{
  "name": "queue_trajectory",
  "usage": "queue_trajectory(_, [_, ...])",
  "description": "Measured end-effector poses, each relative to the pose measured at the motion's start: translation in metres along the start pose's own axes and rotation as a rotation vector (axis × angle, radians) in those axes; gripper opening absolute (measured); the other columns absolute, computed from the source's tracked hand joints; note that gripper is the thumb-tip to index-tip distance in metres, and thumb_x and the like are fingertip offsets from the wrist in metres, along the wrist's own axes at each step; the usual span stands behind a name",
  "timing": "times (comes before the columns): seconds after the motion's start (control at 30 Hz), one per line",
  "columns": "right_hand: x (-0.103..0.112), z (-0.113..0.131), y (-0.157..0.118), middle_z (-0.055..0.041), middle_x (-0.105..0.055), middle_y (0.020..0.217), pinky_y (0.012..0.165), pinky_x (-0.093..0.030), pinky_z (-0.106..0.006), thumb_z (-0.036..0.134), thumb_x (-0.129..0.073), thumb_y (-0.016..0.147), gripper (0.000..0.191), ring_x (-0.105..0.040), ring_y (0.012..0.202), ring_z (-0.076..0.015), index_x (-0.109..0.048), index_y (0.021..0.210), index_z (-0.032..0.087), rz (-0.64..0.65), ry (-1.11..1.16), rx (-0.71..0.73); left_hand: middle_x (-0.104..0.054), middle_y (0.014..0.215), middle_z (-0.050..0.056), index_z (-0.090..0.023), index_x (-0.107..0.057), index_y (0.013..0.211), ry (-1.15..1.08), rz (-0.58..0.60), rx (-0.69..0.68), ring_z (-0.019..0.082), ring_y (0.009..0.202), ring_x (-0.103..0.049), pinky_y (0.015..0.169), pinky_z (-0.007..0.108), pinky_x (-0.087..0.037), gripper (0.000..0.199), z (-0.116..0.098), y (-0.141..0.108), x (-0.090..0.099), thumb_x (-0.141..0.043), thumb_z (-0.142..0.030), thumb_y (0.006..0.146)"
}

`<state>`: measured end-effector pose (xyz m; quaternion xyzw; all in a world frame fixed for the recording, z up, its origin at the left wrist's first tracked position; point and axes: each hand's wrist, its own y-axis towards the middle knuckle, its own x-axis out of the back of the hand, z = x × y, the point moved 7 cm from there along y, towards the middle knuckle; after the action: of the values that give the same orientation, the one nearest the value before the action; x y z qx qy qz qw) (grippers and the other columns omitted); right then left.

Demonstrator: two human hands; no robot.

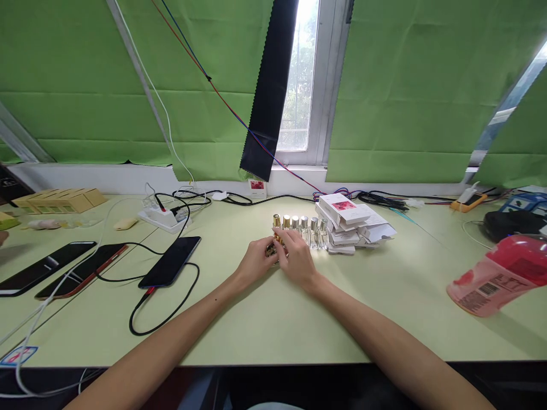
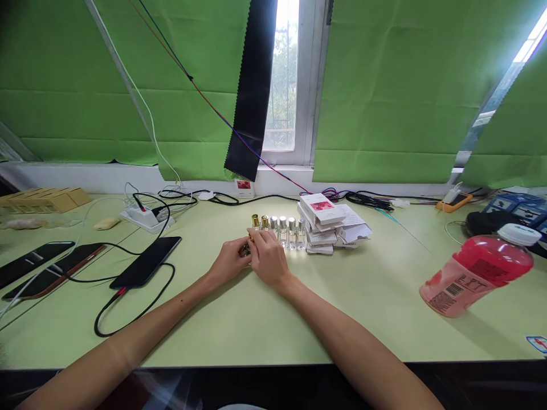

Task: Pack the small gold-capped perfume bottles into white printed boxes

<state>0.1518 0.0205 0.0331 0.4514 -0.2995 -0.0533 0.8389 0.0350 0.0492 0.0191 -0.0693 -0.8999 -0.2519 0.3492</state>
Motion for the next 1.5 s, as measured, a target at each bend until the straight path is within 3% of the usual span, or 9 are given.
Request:
queue_trajectory(0.5, [-0.002,-0.012,0.001,-0.0090,-0.065,0.101,0.082,-0.055,-0.036,0.026,-0.055,0.100,0.019,-0.063,0.094,-0.0233,-0.063,0.116,0.021,-0.009,0.007,-0.114,-0.057,0.062,-0.003,-0.016,-0.059,0.072,-0.012,0.005,-0.008,0.010,0.057,-0.041,0.055,0.024,-0.035,0.018,-0.002,-0.001,-0.001,-0.059,-0.030,0.083])
queue_trajectory(0.8, [-0.001,-0.005,0.000,-0.0107,-0.068,0.108,0.084,-0.055,-0.036,0.019,-0.046,0.101,0.029,-0.064,0.101,-0.0228,-0.064,0.124,0.021,-0.012,0.049,-0.026,-0.058,0.064,-0.003,-0.016,-0.061,0.074,0.002,0.001,-0.017,0.011,0.058,-0.042,0.055,0.024,-0.034,0.015,-0.003,-0.001,0.001,-0.057,-0.027,0.083])
queue_trajectory(1.3, [0.000,-0.014,0.004,-0.0054,-0.059,0.094,0.067,-0.049,-0.029,0.030,-0.058,0.098,0.017,-0.057,0.073,-0.0163,-0.064,0.109,0.019,0.007,0.059,-0.131,-0.060,0.065,-0.002,-0.016,-0.062,0.073,-0.001,0.010,0.005,0.011,0.058,-0.043,0.055,0.024,-0.034,0.015,-0.004,-0.001,0.000,-0.059,-0.028,0.082])
queue_trajectory(1.5, [-0.002,-0.008,0.001,-0.0092,-0.063,0.103,0.073,-0.051,-0.030,0.024,-0.050,0.100,0.026,-0.062,0.080,-0.0182,-0.061,0.124,0.018,0.050,0.085,-0.082,-0.058,0.062,-0.003,-0.017,-0.057,0.071,0.037,0.025,0.006,0.010,0.056,-0.041,0.054,0.024,-0.032,0.014,0.001,0.000,-0.002,-0.056,-0.025,0.082])
